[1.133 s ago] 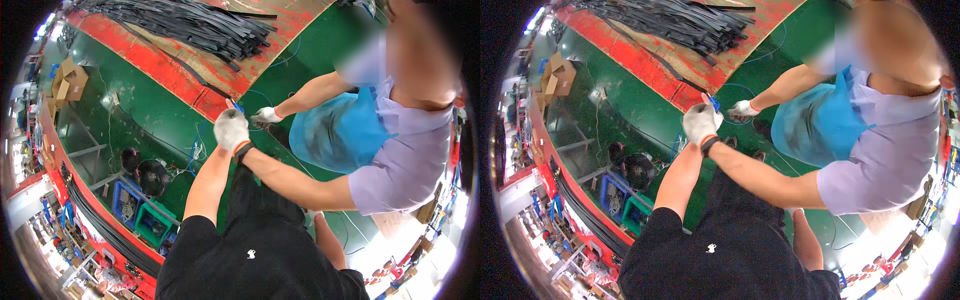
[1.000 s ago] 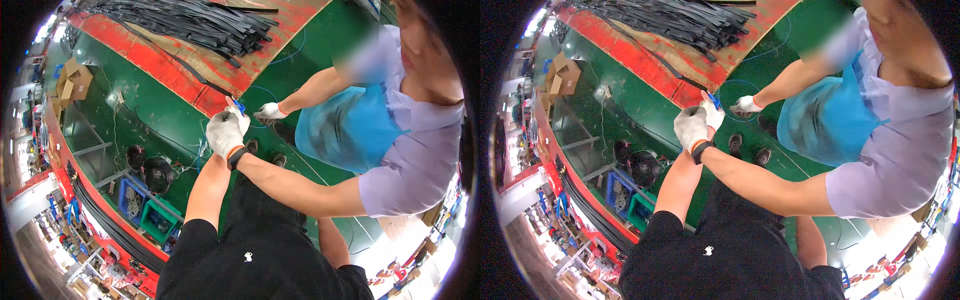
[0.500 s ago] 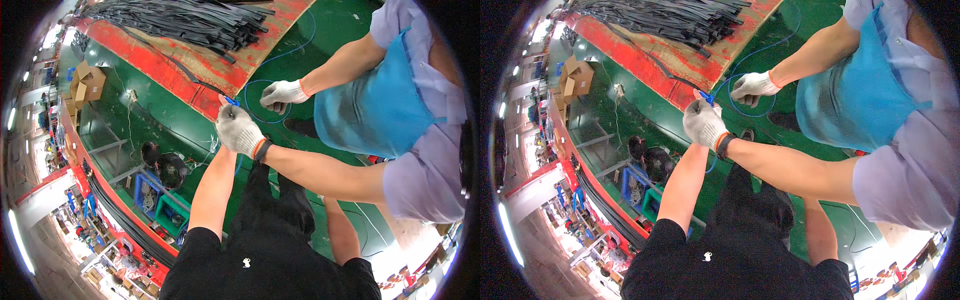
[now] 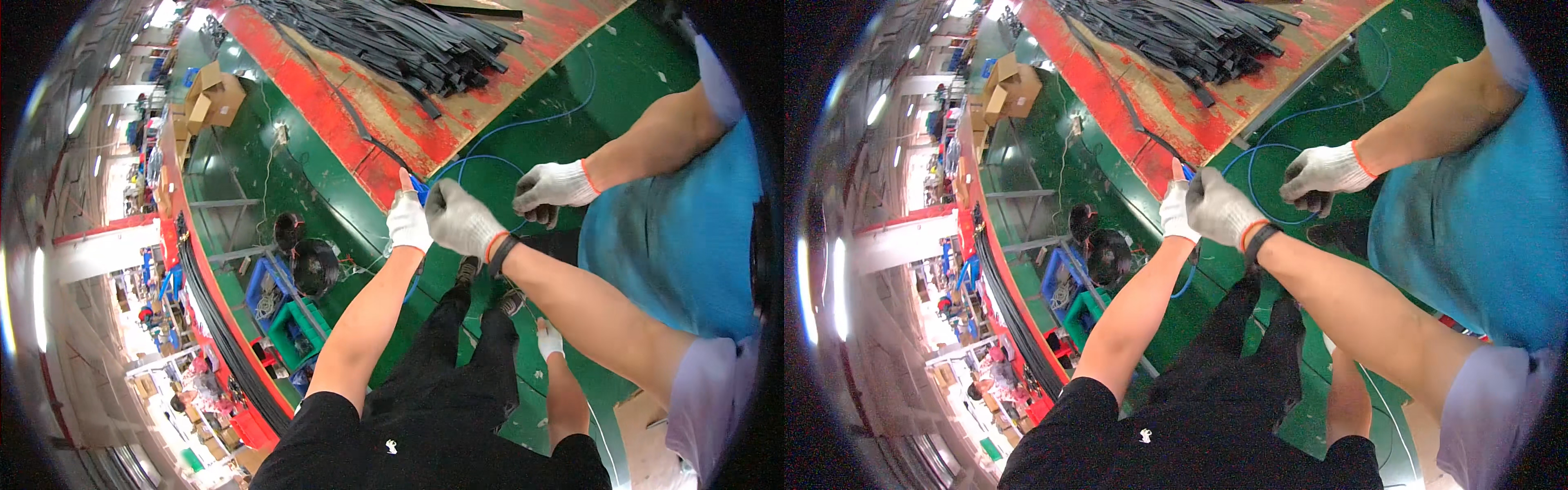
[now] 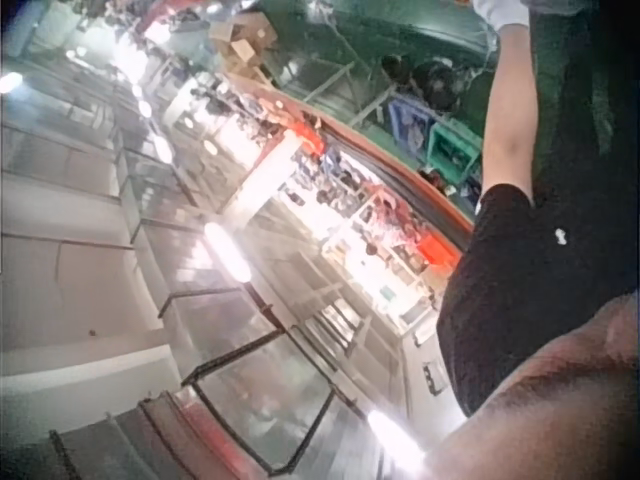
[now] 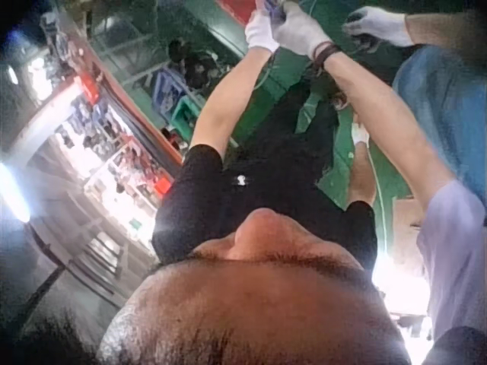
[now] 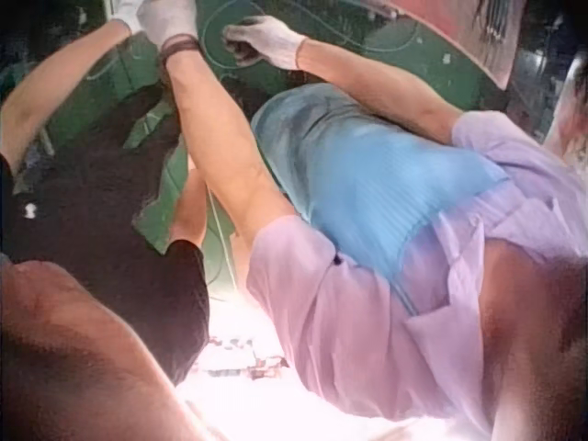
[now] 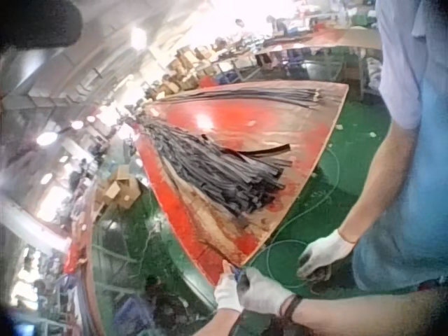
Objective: Measuring and cutting long black rubber or plastic strips on a workbench using a utility knife.
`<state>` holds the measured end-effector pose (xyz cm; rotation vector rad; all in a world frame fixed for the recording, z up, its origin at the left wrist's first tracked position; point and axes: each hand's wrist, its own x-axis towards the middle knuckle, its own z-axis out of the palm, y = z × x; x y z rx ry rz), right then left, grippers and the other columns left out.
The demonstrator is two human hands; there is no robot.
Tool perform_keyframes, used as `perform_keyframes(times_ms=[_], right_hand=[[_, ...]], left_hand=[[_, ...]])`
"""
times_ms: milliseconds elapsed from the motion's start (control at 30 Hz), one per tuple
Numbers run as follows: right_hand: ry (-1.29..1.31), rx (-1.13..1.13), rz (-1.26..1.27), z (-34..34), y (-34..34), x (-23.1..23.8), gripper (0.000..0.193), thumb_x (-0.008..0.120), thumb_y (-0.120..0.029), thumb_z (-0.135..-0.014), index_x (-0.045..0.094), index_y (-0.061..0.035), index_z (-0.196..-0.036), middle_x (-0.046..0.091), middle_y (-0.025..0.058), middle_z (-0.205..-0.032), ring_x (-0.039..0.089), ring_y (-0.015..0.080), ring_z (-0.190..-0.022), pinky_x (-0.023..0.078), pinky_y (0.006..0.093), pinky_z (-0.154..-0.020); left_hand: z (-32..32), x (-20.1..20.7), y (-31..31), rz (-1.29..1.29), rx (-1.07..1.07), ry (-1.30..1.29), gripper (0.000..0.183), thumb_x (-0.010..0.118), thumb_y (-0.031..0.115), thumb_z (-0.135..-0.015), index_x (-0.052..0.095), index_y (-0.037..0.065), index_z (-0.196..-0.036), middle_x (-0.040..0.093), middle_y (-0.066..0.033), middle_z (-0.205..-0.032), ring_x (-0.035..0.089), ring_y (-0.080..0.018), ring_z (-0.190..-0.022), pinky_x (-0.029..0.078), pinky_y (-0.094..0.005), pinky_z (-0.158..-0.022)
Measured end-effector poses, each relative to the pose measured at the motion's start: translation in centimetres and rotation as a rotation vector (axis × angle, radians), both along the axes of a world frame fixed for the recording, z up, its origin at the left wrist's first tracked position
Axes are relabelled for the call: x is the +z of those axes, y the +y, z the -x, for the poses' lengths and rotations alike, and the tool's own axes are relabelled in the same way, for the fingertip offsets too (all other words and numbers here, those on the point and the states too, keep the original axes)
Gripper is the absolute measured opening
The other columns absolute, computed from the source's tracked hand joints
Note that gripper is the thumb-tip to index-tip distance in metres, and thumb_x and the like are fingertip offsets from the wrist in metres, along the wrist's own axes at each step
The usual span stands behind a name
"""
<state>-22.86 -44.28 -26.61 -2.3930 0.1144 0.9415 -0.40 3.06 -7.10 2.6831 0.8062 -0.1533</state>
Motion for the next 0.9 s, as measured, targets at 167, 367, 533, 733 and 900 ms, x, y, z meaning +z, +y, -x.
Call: perform_keyframes(times_ms=[167, 367, 533, 733, 900], right_hand=[[-0.148, -0.009, -0.030, 4.5, -3.3, -1.6, 0.057, 0.045, -0.053, -0.109, 0.073, -0.0038, -0.114, 0.074, 0.0232, -0.098, 0.071, 0.0441, -0.097, 0.054, 0.0504, -0.088], [0.243, 0.000, -0.079, 2.8, -3.9, 6.7, 0.055, 0.047, -0.052, -0.107, 0.074, -0.0056, -0.121, 0.073, 0.0270, -0.114, 0.067, 0.0474, -0.112, 0.052, 0.0533, -0.099], [0.281, -0.030, -0.131, 4.3, -5.2, 11.4, 0.054, 0.049, -0.051, -0.105, 0.075, -0.0043, -0.111, 0.072, 0.0292, -0.109, 0.068, 0.0480, -0.109, 0.052, 0.0544, -0.094], [0.304, -0.079, -0.200, 1.9, -3.5, 17.4, 0.062, 0.049, -0.059, -0.104, 0.077, -0.0050, -0.092, 0.075, 0.0235, -0.096, 0.072, 0.0414, -0.099, 0.053, 0.0468, -0.089], [0.273, -0.146, -0.317, -3.7, 4.9, 23.1, 0.061, 0.049, -0.059, -0.106, 0.076, -0.0055, -0.094, 0.076, 0.0194, -0.094, 0.073, 0.0364, -0.094, 0.053, 0.0445, -0.086]], left_hand=[[0.1, 1.8, -1.7, -0.107, -0.096, -0.080, 0.113, 0.079, 0.042, -0.086, 0.012, 0.009, -0.170, 0.064, -0.0275, -0.124, 0.067, -0.0445, -0.112, 0.053, -0.0509, -0.098], [-1.2, 6.1, -3.8, -0.129, 0.104, 0.075, 0.098, 0.070, 0.030, -0.088, 0.020, 0.010, -0.169, 0.063, -0.0251, -0.130, 0.068, -0.0431, -0.112, 0.054, -0.0509, -0.099], [-1.4, 8.5, -3.1, -0.175, 0.100, 0.179, 0.097, 0.070, 0.027, -0.088, 0.019, 0.013, -0.170, 0.063, -0.0242, -0.130, 0.069, -0.0412, -0.114, 0.055, -0.0490, -0.100], [-1.5, 11.2, -2.8, -0.262, 0.025, 0.193, 0.092, 0.070, 0.026, -0.090, 0.025, 0.015, -0.169, 0.066, -0.0218, -0.126, 0.071, -0.0383, -0.109, 0.059, -0.0478, -0.094], [-3.3, 12.2, -2.1, -0.219, 0.047, 0.145, 0.089, 0.066, 0.027, -0.091, 0.026, 0.012, -0.169, 0.066, -0.0225, -0.127, 0.070, -0.0388, -0.111, 0.059, -0.0474, -0.095]])
